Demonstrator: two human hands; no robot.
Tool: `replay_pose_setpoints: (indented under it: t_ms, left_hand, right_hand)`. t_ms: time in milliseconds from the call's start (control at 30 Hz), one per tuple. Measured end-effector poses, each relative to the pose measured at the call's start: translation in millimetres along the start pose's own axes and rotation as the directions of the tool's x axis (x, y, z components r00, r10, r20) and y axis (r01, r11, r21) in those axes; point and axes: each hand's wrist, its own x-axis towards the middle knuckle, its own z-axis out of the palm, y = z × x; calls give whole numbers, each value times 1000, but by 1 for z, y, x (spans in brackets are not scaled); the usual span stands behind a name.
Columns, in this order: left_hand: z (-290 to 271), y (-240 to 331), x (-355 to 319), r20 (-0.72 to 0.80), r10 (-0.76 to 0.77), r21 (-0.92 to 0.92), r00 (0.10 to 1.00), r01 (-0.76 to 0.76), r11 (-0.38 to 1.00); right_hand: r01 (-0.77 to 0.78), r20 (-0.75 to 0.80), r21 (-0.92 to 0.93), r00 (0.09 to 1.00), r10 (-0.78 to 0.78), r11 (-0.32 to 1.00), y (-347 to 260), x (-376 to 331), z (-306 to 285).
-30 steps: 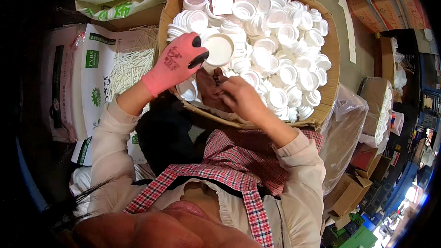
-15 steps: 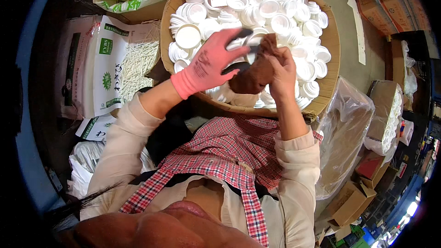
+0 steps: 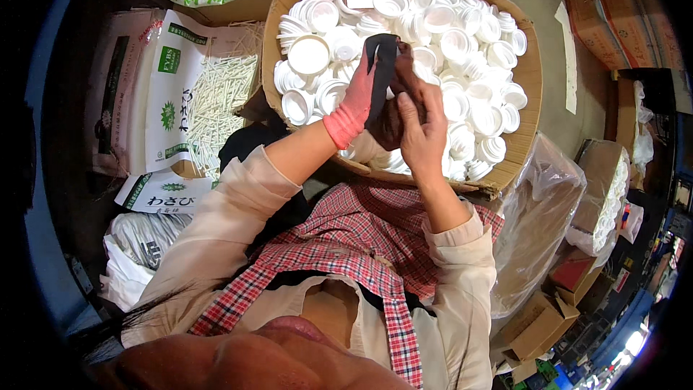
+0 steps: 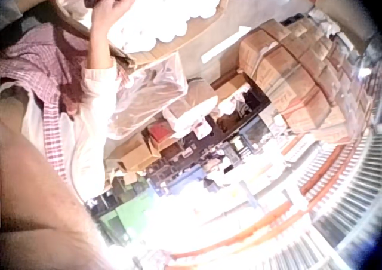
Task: The person sits on the floor and repeatedly picks up white plastic bowls and lids from a large cardboard box. They wipe each bowl with a brown cloth, then fit a lid onto the bowl and place the assembled unit into a clear plastic bag.
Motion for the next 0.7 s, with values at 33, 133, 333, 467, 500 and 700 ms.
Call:
replay_pose_setpoints:
  t_ms: [33, 133, 333, 467, 500, 700]
  left_hand:
    - [3, 5, -1, -52, -51, -7, 997, 51, 999]
    - [-3, -4, 2, 167, -274, -539, 947, 321, 779]
    - [-36, 27, 7, 325, -277, -550, 904, 419, 722]
    - [-24, 22, -2, 267, -431, -557, 862, 503, 661]
    - [-21, 20, -5, 316, -455, -522, 833, 553, 649]
    - [-10, 15, -16, 313, -567, -432, 762, 646, 630]
  right_hand:
    - [126, -24, -169, 991, -132, 978, -12, 5, 2]
    - [396, 166, -444, 918, -361, 804, -21, -3, 11]
    - [605, 384, -681, 775, -502, 414, -10, 11, -8]
    - [558, 212, -599, 802, -558, 574, -9, 2, -6]
    - [645, 260, -588, 722, -642, 488, 1, 4, -3]
    - [643, 285, -640, 708, -646, 422, 1, 2, 2]
